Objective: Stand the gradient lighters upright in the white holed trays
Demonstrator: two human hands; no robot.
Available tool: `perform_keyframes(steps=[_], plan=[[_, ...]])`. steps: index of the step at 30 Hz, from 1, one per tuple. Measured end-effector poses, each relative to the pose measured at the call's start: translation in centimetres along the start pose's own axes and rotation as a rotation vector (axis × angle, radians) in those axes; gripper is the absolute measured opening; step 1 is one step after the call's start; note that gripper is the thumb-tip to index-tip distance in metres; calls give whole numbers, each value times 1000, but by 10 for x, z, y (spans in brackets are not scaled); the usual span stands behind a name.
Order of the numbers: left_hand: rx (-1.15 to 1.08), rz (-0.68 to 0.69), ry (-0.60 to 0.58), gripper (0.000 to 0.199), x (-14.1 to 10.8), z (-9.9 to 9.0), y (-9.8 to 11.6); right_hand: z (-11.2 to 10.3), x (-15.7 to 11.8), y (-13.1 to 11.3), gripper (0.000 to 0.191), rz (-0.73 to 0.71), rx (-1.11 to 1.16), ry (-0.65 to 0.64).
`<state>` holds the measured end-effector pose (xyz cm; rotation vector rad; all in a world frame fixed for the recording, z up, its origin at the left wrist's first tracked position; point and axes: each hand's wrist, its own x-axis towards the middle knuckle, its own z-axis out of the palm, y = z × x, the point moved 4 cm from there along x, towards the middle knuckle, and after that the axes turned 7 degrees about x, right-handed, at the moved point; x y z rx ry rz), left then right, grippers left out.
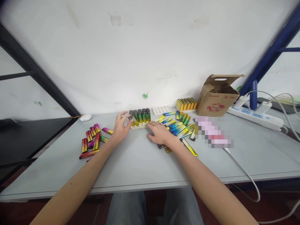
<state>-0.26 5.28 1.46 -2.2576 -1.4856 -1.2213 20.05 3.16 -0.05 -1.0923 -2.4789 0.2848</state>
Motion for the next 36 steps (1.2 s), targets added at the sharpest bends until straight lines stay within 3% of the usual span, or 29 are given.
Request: perform_keyframes(steps=[14, 19, 22, 25, 29, 34, 36], plan=[[46, 25, 8, 28, 0, -7, 11, 2, 1, 3, 50, 6, 8, 0], [153, 89, -60, 34, -2, -6, 18, 0, 1, 1, 48, -1, 20, 11], [180, 112, -112, 46, -3, -4, 20, -6, 3, 3, 41, 8, 72, 74], [162, 88, -108, 51, -4, -5, 21, -16, 3, 15, 29, 116, 100, 230], [154, 40, -60, 47, -5, -8, 22, -19, 2, 34, 33, 255, 35, 334], [137, 101, 32, 31, -9, -13, 35, -6, 5, 42, 44, 264, -65, 275], [86, 183, 5, 22, -12, -12, 44, -1, 7, 43, 46, 263, -97, 225]])
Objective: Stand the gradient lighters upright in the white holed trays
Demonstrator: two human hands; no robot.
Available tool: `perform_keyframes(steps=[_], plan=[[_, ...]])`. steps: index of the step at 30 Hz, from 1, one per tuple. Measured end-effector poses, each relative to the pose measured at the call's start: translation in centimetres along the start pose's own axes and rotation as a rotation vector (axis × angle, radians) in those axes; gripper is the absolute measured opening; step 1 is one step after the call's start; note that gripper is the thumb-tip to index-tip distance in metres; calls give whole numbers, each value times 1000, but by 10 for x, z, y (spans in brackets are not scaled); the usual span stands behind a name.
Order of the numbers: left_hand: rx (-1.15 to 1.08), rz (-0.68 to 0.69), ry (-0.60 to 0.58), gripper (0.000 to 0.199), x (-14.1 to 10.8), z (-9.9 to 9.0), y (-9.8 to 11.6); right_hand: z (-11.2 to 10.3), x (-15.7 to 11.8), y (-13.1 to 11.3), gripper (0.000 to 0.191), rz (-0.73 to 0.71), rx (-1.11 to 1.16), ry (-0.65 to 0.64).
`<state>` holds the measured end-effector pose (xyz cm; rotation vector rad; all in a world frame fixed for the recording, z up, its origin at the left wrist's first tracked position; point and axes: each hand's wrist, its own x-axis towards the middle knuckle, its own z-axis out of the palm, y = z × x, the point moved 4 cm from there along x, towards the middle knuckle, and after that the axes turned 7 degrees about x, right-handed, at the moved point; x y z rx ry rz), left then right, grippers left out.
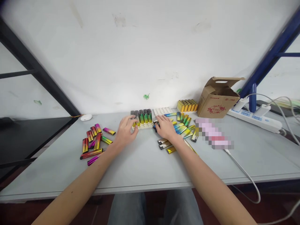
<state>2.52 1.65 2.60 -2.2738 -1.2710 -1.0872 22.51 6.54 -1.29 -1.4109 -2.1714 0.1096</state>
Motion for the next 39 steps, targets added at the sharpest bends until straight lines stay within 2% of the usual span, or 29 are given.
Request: perform_keyframes(steps=[4, 9, 13, 19, 26, 29, 32, 35, 37, 39], plan=[[-124, 144, -174, 17, -5, 9, 16, 7, 0, -1, 42, 7, -55, -66], [-149, 179, -356, 16, -11, 17, 17, 2, 0, -4, 37, -1, -89, 6], [-153, 131, -386, 16, -12, 17, 11, 0, 0, -4, 31, 34, -98, 39], [-173, 134, -417, 18, -13, 20, 13, 0, 2, -2, 21, 33, -41, 32], [-161, 102, -437, 21, -13, 20, 10, -1, 2, -2, 24, -15, 14, 12], [-173, 54, -425, 28, -12, 18, 9, -3, 2, -3, 24, -24, 18, 25], [-186, 7, -412, 32, -12, 17, 9, -11, 2, -5, 25, -42, 56, 139], [-215, -29, -398, 31, -12, 18, 7, -24, 0, -10, 27, -91, 155, 340], [-256, -62, -386, 30, -13, 19, 6, -32, -2, -16, 28, -109, 290, 439], [-312, -111, -367, 29, -12, 20, 5, -35, -3, -22, 28, -93, 493, 454]])
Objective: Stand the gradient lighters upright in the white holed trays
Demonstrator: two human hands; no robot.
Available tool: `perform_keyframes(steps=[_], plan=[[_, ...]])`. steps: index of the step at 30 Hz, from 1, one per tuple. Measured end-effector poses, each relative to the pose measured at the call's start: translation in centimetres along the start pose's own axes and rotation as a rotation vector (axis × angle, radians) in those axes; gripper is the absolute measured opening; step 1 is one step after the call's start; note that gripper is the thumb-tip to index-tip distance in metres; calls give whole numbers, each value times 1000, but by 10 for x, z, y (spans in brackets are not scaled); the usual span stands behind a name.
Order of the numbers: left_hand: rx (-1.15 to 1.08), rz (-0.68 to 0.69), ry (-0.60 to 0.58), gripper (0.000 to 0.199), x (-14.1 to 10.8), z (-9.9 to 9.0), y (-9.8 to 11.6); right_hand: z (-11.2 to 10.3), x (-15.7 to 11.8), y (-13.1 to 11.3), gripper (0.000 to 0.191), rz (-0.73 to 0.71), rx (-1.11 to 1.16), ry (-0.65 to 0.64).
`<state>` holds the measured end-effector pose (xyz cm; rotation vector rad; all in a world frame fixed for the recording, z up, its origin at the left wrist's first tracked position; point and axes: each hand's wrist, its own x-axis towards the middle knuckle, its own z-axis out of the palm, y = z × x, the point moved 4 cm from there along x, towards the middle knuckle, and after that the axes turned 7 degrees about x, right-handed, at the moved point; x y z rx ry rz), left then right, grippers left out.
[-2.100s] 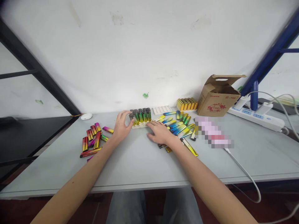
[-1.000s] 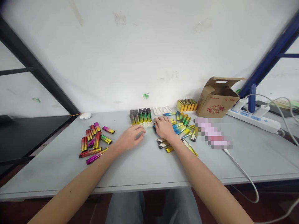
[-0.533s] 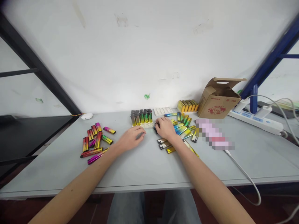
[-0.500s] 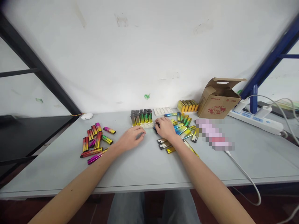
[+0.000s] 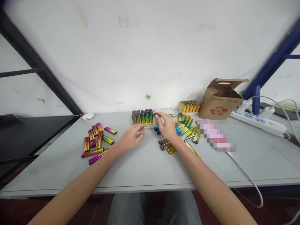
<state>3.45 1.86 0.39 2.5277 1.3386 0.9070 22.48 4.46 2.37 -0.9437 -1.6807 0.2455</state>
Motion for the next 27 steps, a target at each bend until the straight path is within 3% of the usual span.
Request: perform_keyframes(steps=[6, 14, 17, 22, 27], plan=[[-218, -115, 31, 37, 4, -4, 2, 17, -7, -16, 28, 237, 451, -189], [-529, -205, -143, 28, 4, 5, 3, 20, -12, -30, 28, 188, 447, -310], [-657, -267, -163, 30, 4, 8, -2, 19, -10, -26, 36, 291, 583, -286], [-839, -412, -56, 30, 8, 4, -7, 17, -6, -13, 56, 578, 959, -316], [-1017, -505, 20, 27, 8, -1, -8, 12, -4, -7, 69, 655, 977, -335]])
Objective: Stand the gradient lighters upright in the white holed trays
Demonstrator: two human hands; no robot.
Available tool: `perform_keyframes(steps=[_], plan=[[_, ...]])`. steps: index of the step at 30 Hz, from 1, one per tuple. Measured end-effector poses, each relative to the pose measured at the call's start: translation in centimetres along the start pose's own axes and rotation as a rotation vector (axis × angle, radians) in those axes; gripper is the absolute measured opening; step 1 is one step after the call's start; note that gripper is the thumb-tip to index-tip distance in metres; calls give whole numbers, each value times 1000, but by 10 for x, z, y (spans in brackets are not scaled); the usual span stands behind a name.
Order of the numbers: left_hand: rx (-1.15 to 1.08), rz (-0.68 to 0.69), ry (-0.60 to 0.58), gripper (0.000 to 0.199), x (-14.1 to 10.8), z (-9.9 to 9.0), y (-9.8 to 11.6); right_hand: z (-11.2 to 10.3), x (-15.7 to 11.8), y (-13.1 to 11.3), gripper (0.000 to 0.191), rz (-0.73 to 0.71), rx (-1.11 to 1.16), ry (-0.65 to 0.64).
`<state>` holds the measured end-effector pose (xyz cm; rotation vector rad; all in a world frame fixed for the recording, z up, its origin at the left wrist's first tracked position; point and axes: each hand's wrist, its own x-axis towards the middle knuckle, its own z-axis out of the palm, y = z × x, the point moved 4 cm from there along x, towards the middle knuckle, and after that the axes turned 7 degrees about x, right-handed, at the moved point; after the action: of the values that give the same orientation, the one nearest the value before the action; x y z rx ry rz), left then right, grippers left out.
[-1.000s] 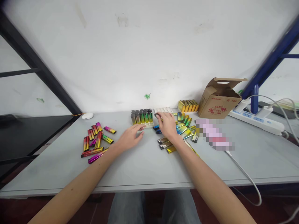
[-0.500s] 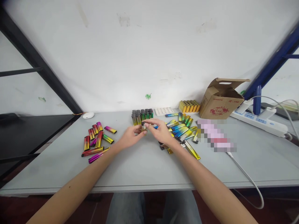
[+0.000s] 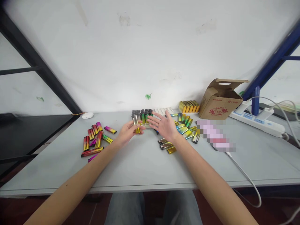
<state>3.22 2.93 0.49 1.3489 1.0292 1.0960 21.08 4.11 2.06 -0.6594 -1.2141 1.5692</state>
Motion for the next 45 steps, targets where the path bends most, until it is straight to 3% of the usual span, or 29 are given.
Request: perform_keyframes(steps=[7, 14, 17, 20, 27, 39, 45], plan=[[-168, -33, -37, 21, -5, 1, 3, -4, 2, 3, 70, 18, 134, 19], [-284, -48, -24, 23, 1, -7, 5, -6, 2, 3, 75, 18, 23, 81], [-338, -89, -26, 35, 1, -9, 6, -6, 1, 4, 74, 19, 25, 75], [-340, -132, -52, 42, 0, -7, 7, -5, 1, 3, 76, 3, -63, 76], [-371, -166, -154, 36, -3, 1, 8, -2, 0, 1, 75, -1, -160, 63], [-383, -228, -207, 34, -5, 5, 5, -3, 1, 3, 70, 26, -82, 44], [-446, -267, -248, 32, -7, 8, 3, -3, 0, 4, 63, 68, 71, 56]])
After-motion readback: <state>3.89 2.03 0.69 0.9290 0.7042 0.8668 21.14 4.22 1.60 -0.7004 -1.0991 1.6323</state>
